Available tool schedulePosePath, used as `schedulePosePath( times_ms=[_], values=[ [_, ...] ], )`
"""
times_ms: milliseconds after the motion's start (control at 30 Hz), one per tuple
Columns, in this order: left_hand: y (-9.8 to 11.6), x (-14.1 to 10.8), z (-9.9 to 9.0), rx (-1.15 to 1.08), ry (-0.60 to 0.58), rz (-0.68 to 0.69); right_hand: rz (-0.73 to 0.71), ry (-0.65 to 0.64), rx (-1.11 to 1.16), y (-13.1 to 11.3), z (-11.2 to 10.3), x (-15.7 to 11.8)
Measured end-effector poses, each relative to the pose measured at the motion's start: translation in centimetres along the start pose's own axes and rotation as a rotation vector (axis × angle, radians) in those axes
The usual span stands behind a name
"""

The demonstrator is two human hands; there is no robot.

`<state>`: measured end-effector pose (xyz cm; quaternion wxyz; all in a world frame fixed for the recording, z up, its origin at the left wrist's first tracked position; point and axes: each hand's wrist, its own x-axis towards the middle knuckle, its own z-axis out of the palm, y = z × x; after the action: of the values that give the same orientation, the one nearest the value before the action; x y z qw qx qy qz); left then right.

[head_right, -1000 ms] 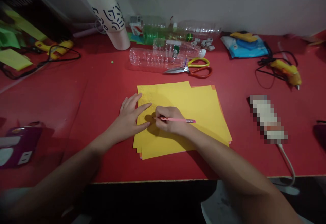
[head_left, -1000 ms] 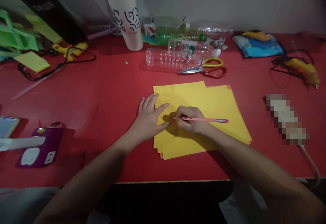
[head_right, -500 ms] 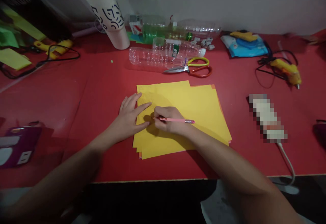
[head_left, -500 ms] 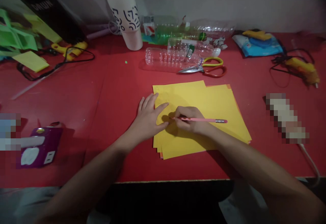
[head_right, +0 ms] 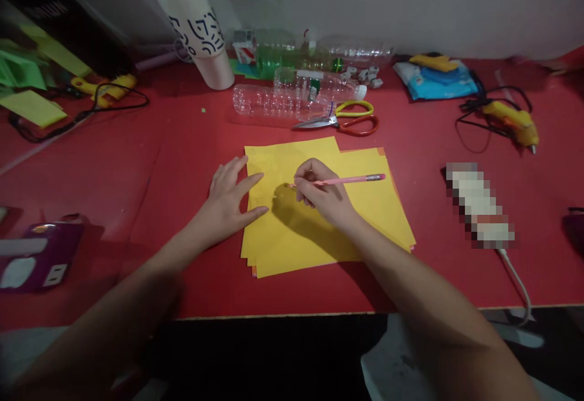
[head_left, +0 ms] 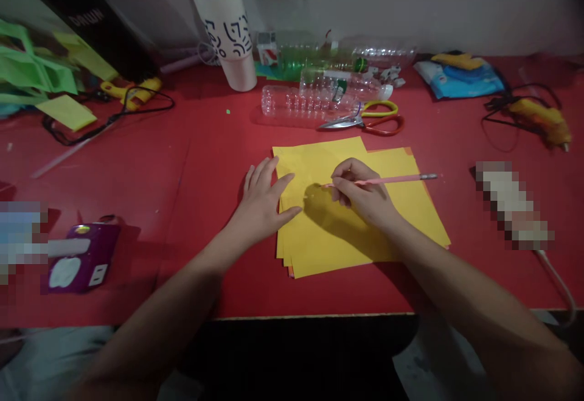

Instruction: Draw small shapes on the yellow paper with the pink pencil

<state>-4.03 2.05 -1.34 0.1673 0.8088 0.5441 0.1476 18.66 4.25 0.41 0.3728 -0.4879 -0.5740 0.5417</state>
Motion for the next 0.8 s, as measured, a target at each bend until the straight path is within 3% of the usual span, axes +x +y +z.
schedulePosePath(
  times_ms=[167, 300, 400, 533, 800],
  values=[
    [0.4, -0.7, -1.4, 0.022, -0.101, 0.051, -0.130, -0.143, -0.102, -1.7, -0.9, -0.9],
    [0.8, -0.9, -1.8, 0.009, -0.149, 0.027, -0.072, -0.260, -0.142, -1.7, -0.3, -1.8],
    [0.7, -0.8, -1.6, -0.077, -0.077, 0.006, -0.022, -0.193, -0.127, -0.6, 0.8, -2.0],
    [-0.1, -1.0, -1.5, -0.200, 0.027, 0.130, -0.063, -0.138, -0.123, 0.7, 1.4, -2.1],
    [-0.8, -1.0, -1.8, -0.218, -0.104, 0.234, -0.218, -0.215, -0.226, 1.2, 1.0, -2.4]
  ],
)
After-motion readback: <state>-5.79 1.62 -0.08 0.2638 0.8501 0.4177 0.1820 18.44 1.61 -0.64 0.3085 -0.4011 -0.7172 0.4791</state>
